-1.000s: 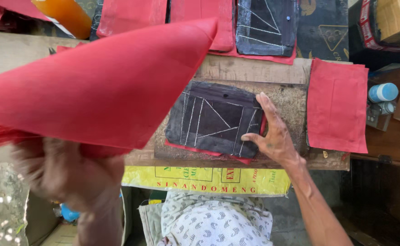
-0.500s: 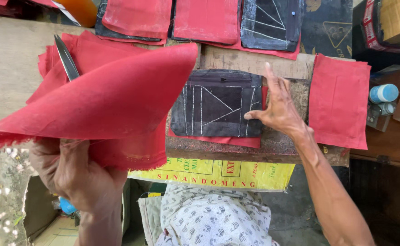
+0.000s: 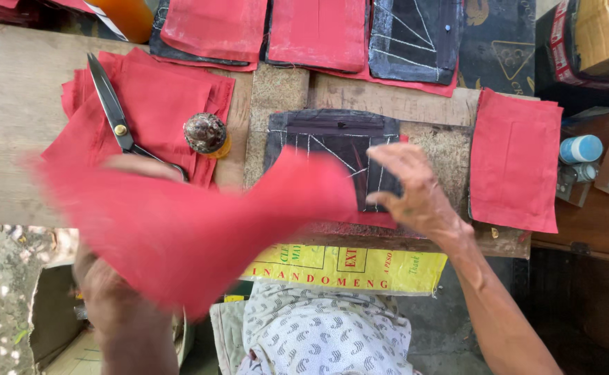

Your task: The person folds red fabric pieces on a wooden workbench, aligns edges, and uses a round stone to press and smooth the folds. The person repeatedly handles individual fabric pieces, stacks them, and continues the folding and pressing cycle.

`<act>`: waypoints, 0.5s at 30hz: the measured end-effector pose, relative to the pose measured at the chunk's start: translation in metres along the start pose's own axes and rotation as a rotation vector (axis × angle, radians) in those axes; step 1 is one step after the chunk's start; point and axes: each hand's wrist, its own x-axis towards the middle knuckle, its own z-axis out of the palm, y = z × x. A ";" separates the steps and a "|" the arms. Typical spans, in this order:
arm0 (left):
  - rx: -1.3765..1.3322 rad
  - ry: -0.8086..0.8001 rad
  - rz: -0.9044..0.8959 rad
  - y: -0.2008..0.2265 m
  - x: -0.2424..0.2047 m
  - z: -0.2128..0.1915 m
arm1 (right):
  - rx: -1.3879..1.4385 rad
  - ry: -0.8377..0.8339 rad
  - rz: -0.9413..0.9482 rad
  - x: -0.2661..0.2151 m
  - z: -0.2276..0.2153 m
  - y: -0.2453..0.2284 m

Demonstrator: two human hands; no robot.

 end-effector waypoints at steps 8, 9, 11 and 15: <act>1.026 -1.055 -0.532 -0.057 0.032 0.011 | -0.015 0.086 0.138 0.027 0.005 0.014; 1.114 -1.040 -0.456 -0.077 0.023 0.007 | -0.018 0.025 0.154 0.036 0.002 0.020; 1.182 -1.004 -0.298 -0.113 0.009 -0.003 | -0.027 -0.099 0.184 0.050 -0.004 0.028; 1.200 -0.937 -0.175 -0.147 -0.005 -0.013 | -0.004 -0.123 0.260 0.054 -0.009 0.030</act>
